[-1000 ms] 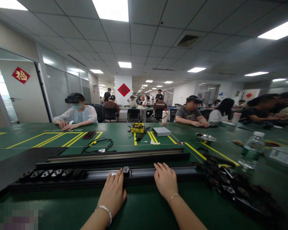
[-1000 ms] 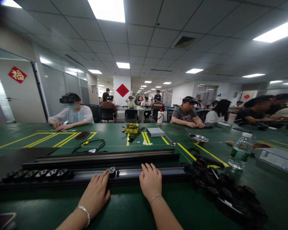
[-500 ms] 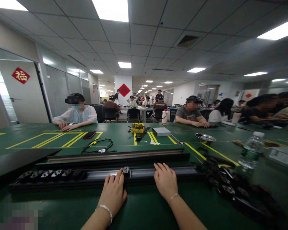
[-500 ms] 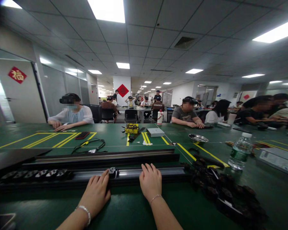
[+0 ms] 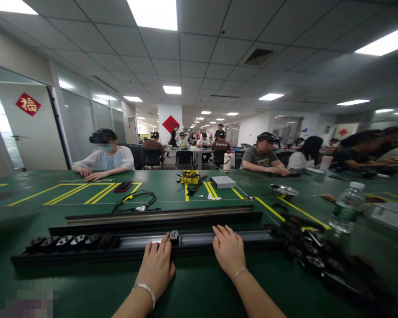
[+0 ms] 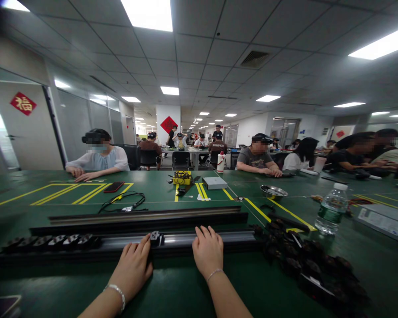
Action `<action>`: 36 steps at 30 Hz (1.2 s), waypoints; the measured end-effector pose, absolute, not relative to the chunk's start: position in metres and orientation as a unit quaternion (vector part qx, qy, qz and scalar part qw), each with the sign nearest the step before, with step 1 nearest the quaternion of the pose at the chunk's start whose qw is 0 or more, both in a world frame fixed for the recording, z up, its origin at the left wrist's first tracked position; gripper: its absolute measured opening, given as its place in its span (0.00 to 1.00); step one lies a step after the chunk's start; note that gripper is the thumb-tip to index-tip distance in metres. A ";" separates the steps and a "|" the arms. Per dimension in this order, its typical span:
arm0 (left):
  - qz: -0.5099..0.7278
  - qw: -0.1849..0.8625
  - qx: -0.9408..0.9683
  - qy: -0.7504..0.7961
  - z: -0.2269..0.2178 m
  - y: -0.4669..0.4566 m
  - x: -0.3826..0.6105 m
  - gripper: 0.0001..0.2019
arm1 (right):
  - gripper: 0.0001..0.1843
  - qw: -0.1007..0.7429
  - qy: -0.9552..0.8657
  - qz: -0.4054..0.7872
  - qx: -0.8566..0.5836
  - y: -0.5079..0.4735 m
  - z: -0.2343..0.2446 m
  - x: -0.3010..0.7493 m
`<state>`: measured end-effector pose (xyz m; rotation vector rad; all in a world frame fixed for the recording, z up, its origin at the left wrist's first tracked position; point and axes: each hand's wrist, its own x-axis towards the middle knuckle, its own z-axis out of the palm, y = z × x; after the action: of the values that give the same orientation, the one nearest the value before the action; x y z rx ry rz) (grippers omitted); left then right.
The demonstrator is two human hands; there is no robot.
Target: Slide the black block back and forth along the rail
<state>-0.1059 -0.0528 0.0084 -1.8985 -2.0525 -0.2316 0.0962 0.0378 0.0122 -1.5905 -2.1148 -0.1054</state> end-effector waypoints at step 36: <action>-0.065 0.149 -0.654 -0.739 0.026 -0.056 -0.094 0.25 | 0.22 0.240 -0.775 -0.042 -0.583 0.037 0.013 0.096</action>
<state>-0.0935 -0.0561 0.0258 -1.8808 -2.1244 -0.1869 0.0962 0.0368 0.0129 -1.5946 -2.1213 -0.1142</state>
